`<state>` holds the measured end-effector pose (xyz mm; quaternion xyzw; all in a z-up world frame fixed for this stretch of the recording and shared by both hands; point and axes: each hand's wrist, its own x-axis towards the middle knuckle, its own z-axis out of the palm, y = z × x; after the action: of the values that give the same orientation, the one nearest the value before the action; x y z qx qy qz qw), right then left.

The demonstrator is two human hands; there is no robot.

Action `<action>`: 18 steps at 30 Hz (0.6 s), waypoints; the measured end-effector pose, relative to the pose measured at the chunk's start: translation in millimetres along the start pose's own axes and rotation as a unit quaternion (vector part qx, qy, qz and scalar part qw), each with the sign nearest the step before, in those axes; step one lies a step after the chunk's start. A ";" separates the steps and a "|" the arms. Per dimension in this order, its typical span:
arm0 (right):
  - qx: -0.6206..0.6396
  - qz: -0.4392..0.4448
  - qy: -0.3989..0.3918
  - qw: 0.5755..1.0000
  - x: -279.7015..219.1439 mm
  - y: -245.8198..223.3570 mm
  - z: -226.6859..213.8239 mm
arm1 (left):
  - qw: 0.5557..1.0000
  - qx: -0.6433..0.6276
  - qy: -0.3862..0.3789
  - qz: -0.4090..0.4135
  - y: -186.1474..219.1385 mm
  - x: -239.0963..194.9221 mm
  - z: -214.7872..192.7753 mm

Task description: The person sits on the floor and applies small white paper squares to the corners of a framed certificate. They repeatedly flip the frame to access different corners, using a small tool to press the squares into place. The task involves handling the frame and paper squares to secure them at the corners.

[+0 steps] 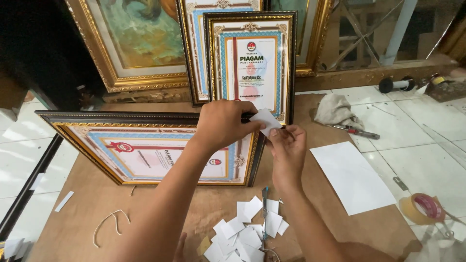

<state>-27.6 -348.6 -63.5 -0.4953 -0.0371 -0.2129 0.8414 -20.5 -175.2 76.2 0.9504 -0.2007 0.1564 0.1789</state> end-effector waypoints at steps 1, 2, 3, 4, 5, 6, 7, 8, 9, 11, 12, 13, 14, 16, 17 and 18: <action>0.000 0.001 -0.001 1.000 -2.8 0.8 -1.0 | 1.000 0.000 0.000 -0.001 0.7 -1.4 -0.9; -0.037 -0.020 0.004 0.999 -3.2 1.2 -1.7 | 1.000 -0.001 0.000 -0.004 1.2 -0.2 -2.0; -0.073 -0.041 0.009 0.996 -3.5 1.5 -2.5 | 1.000 -0.001 0.000 -0.006 1.8 1.1 -3.0; -0.073 -0.041 0.009 0.996 -5.8 -0.4 -0.9 | 1.000 -0.001 0.001 -0.005 1.3 1.0 -2.0; -0.117 -0.079 0.012 0.990 -8.3 -2.4 0.6 | 1.000 0.002 0.007 0.000 0.8 0.7 -1.0; -0.160 -0.115 0.015 0.980 -11.0 -3.7 3.0 | 1.000 0.005 0.012 0.005 -0.6 0.2 -0.4; -0.159 -0.115 0.015 0.980 -13.6 -1.2 2.4 | 1.000 0.005 0.013 0.004 -0.3 -0.5 -0.1; -0.185 -0.134 0.013 0.974 -14.4 1.2 2.7 | 1.000 0.008 0.010 0.007 -0.4 0.4 -0.6; -0.210 -0.152 0.010 0.966 -15.1 3.6 2.8 | 1.000 0.011 0.008 0.009 -0.3 1.2 -1.0; -0.234 -0.154 -0.013 0.960 -23.5 4.1 6.5 | 1.000 0.011 0.007 0.010 -1.1 0.5 -0.3; -0.258 -0.156 -0.037 0.953 -26.5 4.8 8.9 | 1.000 0.011 0.005 0.012 -2.4 1.4 0.0; -0.258 -0.157 -0.037 0.953 -28.7 2.8 12.1 | 1.000 0.011 0.006 0.012 -3.3 2.4 1.1; -0.276 -0.164 -0.055 0.946 -32.4 0.5 15.0 | 1.000 0.017 0.009 0.014 -3.6 2.0 2.1; -0.294 -0.171 -0.073 0.938 -37.1 1.0 16.4 | 1.000 0.021 0.011 0.015 -4.4 0.4 4.1; -0.300 -0.161 -0.075 0.937 -37.8 3.6 15.0 | 1.000 0.016 0.013 0.015 -4.8 -0.5 4.9; -0.308 -0.154 -0.076 0.936 -37.2 5.1 13.4 | 1.000 0.011 0.016 0.017 -4.0 0.0 5.1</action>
<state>-57.3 -323.2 -71.0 -0.7327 -0.1093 -0.3029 0.5996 -17.6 -173.9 70.5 0.9461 -0.2124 0.1770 0.1686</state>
